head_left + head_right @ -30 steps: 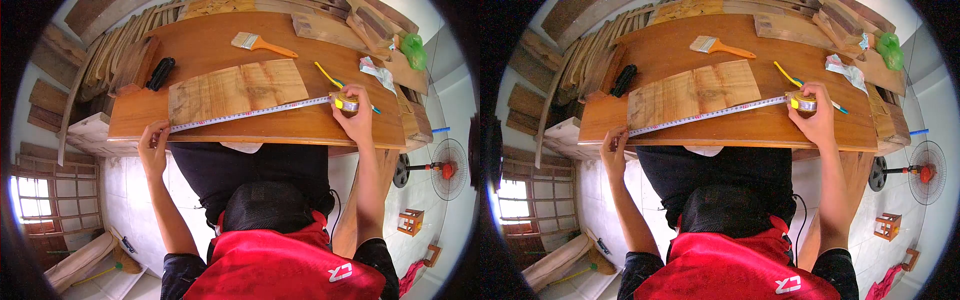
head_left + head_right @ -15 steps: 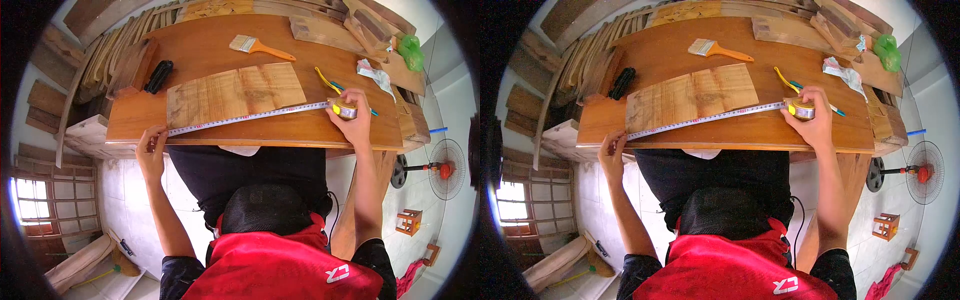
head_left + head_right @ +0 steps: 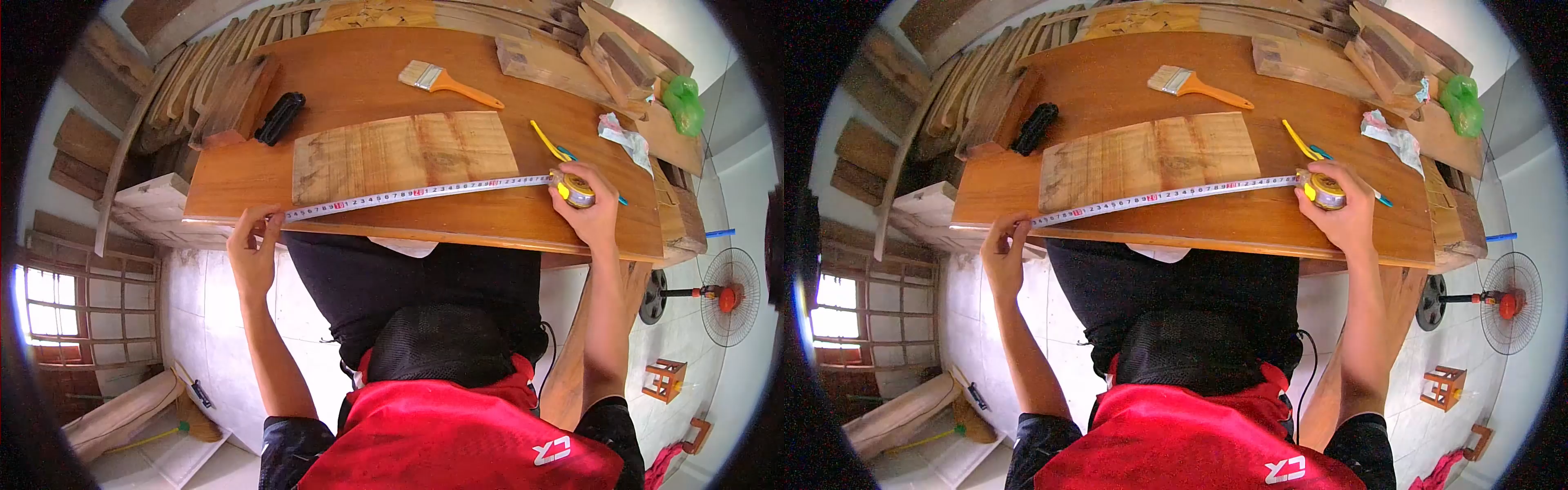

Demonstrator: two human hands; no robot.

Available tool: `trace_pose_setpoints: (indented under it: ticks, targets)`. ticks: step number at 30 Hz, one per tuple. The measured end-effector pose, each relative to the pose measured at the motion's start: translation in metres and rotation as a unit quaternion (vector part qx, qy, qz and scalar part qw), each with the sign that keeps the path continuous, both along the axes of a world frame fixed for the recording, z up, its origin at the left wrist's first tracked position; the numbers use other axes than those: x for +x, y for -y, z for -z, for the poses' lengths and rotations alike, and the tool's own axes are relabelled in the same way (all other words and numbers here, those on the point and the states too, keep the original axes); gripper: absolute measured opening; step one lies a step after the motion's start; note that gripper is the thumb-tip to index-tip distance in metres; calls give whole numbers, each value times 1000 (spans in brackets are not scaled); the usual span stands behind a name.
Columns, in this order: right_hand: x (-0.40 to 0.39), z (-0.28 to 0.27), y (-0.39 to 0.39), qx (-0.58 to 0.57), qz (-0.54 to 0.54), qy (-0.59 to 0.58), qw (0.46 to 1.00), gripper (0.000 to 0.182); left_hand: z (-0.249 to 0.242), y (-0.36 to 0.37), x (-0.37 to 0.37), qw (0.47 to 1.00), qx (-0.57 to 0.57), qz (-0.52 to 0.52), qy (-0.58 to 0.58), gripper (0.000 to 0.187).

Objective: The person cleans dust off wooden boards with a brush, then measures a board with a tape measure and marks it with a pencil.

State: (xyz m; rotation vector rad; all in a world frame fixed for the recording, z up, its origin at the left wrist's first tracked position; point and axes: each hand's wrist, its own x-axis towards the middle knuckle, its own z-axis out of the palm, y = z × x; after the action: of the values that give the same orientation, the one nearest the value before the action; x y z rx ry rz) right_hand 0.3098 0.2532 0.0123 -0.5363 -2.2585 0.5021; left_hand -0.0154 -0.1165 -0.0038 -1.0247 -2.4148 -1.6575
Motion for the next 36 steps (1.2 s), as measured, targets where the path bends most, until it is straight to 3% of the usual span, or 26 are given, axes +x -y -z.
trace_pose_setpoints:
  ticks: [2, 8, 36]
  targets:
    - [-1, 1, -2, 1, -11, -8, 1000, 37, 0, -1, 0, 999, 7, 1, 39, 11]
    - [-4, 4, -2, 21, -24, -25, 999, 37, -7, 5, -2, 995, -77, 35, -58, 11]
    - [-2, 7, -2, 37, -43, -52, 997, 34, 12, -5, -10, 998, -53, 16, -43, 10]
